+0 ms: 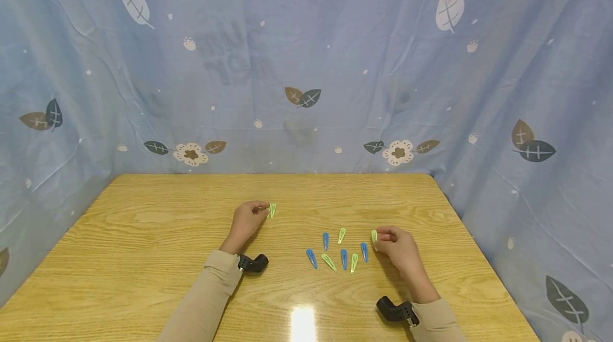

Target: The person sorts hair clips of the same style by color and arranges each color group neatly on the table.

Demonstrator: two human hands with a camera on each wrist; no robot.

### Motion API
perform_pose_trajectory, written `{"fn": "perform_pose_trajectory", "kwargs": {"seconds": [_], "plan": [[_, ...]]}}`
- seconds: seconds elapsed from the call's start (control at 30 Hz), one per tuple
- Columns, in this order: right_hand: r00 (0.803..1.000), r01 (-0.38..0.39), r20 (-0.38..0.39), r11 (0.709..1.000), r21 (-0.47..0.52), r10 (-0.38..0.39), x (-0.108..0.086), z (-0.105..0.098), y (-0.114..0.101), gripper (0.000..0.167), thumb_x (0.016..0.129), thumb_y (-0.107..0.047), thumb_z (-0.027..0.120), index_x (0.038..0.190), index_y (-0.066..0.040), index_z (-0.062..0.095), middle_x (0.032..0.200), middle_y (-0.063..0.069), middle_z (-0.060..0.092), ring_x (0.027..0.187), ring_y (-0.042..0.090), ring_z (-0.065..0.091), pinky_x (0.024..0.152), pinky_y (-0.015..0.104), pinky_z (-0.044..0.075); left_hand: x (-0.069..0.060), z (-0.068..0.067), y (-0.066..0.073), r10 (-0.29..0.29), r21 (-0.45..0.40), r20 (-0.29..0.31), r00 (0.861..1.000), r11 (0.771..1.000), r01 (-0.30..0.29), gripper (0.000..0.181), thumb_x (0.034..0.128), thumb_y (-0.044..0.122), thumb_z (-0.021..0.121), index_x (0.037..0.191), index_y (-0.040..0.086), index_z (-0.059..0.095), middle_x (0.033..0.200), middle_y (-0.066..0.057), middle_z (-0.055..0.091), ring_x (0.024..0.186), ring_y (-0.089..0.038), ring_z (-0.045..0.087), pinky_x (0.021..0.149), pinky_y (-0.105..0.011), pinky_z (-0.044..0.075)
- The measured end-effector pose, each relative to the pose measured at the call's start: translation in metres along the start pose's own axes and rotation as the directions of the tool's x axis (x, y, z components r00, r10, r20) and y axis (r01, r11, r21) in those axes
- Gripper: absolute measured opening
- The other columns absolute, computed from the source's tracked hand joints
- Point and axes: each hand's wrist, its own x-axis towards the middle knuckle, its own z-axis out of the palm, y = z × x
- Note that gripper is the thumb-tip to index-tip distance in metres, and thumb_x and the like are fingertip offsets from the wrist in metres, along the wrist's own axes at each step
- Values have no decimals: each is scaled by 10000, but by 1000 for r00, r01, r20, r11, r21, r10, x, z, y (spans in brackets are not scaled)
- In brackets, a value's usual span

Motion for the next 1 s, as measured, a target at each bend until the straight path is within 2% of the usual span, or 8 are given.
{"fn": "perform_pose_trajectory", "kwargs": {"seconds": [0.2, 0.33, 0.73, 1.0], "plan": [[999, 11, 28, 988, 154, -16, 1, 1, -3, 447, 907, -66, 643, 1293, 102, 494, 1064, 159, 611, 841, 71, 604, 747, 238, 521, 0, 0, 1, -2, -6, 3, 1000, 1000, 2, 172, 879, 91, 682, 1032, 38, 741, 774, -41, 639, 661, -141, 513, 591, -285, 415], [999, 26, 34, 976, 215, -34, 1, 4, -5, 460, 906, -68, 648, 1296, 112, 483, 1056, 151, 614, 841, 62, 619, 765, 255, 532, 0, -1, 1, -2, -6, 3, 1000, 1000, 2, 172, 880, 87, 680, 1033, 35, 740, 779, -44, 643, 666, -145, 523, 596, -290, 423], [995, 76, 52, 978, 196, -87, 5, 18, -17, 434, 902, -112, 661, 1268, 80, 528, 1095, 178, 601, 873, 79, 615, 774, 234, 520, 0, -2, 1, -7, 2, 3, 1000, 1000, 7, 169, 878, 85, 682, 1030, 41, 741, 792, -43, 653, 698, -153, 561, 615, -301, 448], [990, 106, 66, 973, 204, -121, 11, 40, -32, 389, 878, -87, 669, 1219, 69, 565, 1062, 175, 610, 887, 151, 607, 761, 233, 509, 0, -2, 1, -13, 5, -2, 1000, 1000, 13, 168, 875, 87, 685, 1027, 45, 744, 808, -45, 666, 717, -158, 585, 626, -311, 466]]}}
